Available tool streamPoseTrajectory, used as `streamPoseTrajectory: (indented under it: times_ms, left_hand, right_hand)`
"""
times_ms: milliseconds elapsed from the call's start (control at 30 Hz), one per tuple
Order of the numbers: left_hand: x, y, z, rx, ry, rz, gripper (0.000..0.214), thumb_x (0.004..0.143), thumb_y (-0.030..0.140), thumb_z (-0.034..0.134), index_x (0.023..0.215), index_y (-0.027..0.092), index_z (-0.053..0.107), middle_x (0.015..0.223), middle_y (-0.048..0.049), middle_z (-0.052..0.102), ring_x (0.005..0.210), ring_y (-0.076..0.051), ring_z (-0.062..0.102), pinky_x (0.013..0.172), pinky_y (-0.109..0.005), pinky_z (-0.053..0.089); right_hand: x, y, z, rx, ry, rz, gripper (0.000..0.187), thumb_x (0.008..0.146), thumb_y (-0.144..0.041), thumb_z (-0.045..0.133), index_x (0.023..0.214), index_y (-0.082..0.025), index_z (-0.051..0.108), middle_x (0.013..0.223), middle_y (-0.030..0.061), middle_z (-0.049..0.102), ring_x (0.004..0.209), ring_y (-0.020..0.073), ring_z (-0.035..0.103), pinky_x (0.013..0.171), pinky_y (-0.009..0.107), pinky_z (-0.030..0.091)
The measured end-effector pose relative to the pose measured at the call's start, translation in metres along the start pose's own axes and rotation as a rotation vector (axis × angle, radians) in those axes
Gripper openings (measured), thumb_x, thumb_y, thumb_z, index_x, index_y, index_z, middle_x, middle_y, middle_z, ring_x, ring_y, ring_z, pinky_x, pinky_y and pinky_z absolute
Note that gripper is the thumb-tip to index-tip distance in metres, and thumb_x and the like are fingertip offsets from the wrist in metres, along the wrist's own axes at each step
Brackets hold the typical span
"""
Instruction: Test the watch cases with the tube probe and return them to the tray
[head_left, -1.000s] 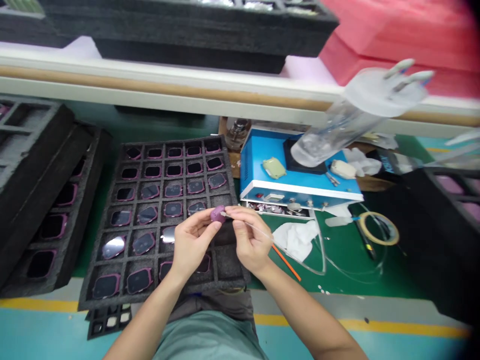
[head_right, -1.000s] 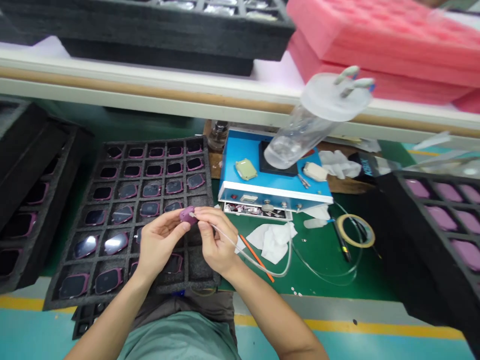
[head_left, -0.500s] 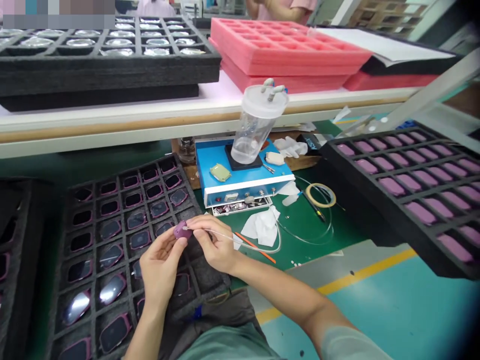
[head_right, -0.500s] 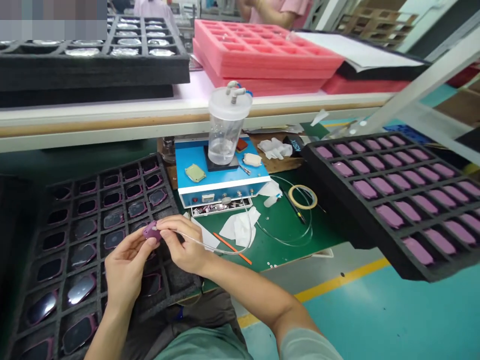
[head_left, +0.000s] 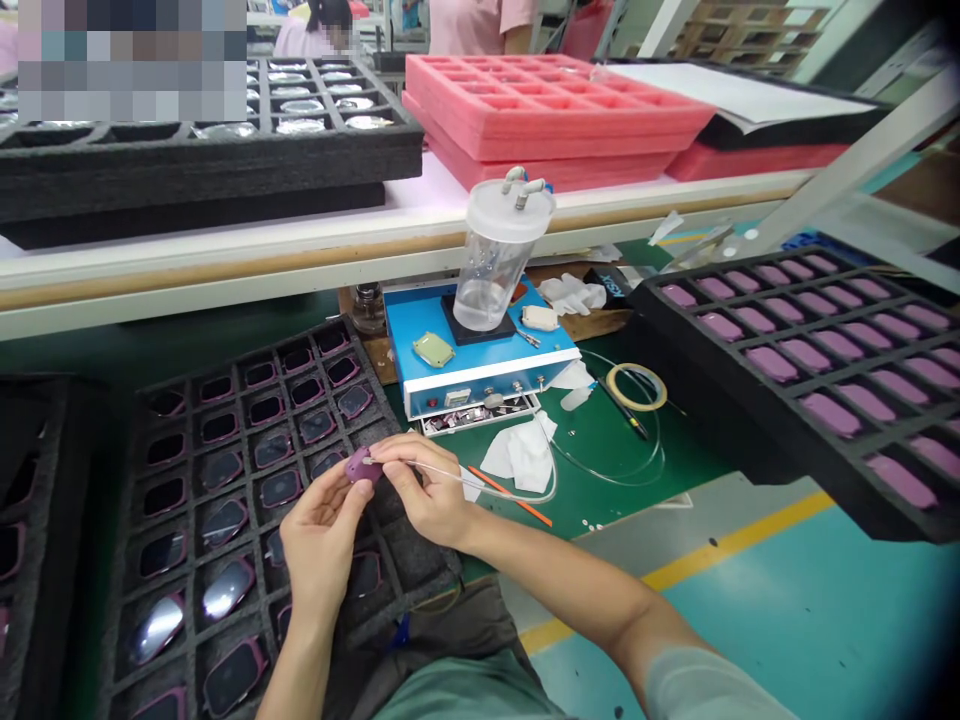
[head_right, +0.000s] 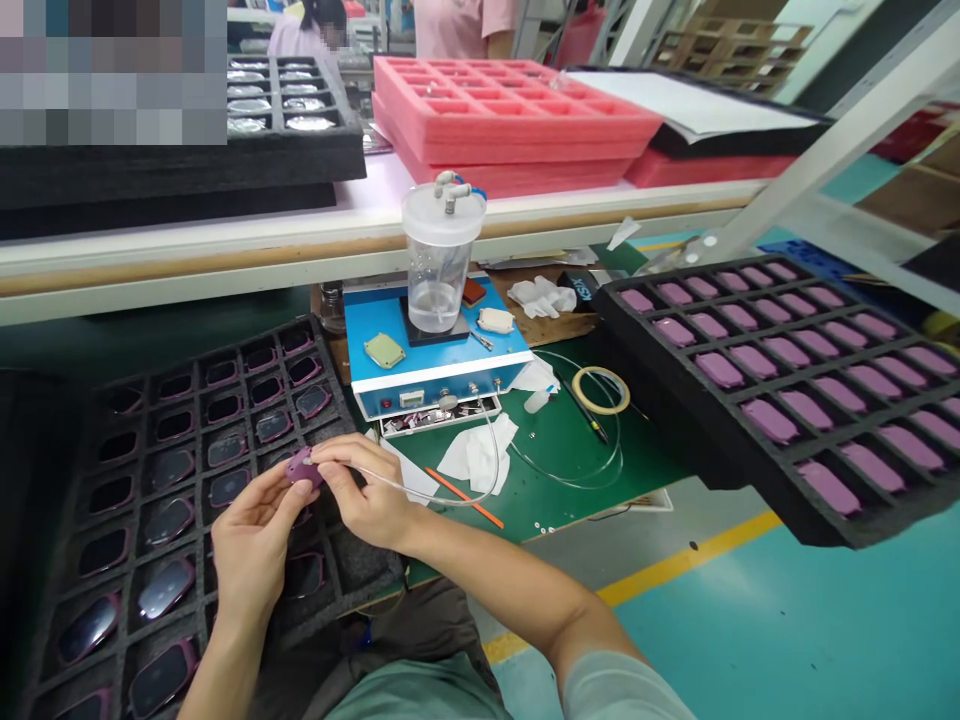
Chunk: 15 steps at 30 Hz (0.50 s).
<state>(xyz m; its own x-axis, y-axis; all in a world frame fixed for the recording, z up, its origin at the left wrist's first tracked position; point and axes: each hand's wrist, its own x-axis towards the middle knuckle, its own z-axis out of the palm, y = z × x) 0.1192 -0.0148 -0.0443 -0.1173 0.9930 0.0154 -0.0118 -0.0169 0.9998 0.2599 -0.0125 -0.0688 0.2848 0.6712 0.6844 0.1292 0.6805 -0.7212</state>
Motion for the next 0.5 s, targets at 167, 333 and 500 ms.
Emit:
streamPoseTrajectory:
  times_ms: [167, 333, 500]
  left_hand:
    - [0.0005, -0.0009, -0.0009, -0.021, 0.0, -0.007, 0.046, 0.069, 0.039, 0.095, 0.107, 0.017, 0.082, 0.103, -0.0103, 0.084, 0.094, -0.025, 0.081, 0.086, -0.035, 0.069]
    - [0.0005, -0.0012, -0.0011, -0.048, 0.009, -0.019, 0.044, 0.068, 0.035, 0.096, 0.105, 0.017, 0.082, 0.1, -0.0089, 0.085, 0.091, -0.022, 0.081, 0.083, -0.03, 0.069]
    - [0.001, -0.001, -0.0002, -0.043, 0.014, -0.017, 0.045, 0.067, 0.035, 0.096, 0.105, 0.016, 0.082, 0.101, -0.0096, 0.085, 0.091, -0.023, 0.081, 0.083, -0.032, 0.069]
  right_hand:
    - [0.0004, -0.0002, 0.0002, -0.006, -0.002, -0.011, 0.015, 0.103, -0.022, 0.06, 0.104, -0.023, 0.074, 0.1, 0.0081, 0.081, 0.096, 0.0191, 0.078, 0.088, 0.035, 0.065]
    - [0.0008, -0.0005, 0.0004, -0.04, 0.004, -0.006, 0.015, 0.104, -0.024, 0.059, 0.102, -0.023, 0.074, 0.099, 0.0074, 0.081, 0.095, 0.0186, 0.078, 0.087, 0.035, 0.066]
    - [0.0009, -0.0003, 0.0001, -0.042, -0.006, -0.003, 0.016, 0.105, -0.026, 0.058, 0.101, -0.023, 0.074, 0.099, 0.0074, 0.081, 0.096, 0.0188, 0.078, 0.087, 0.035, 0.066]
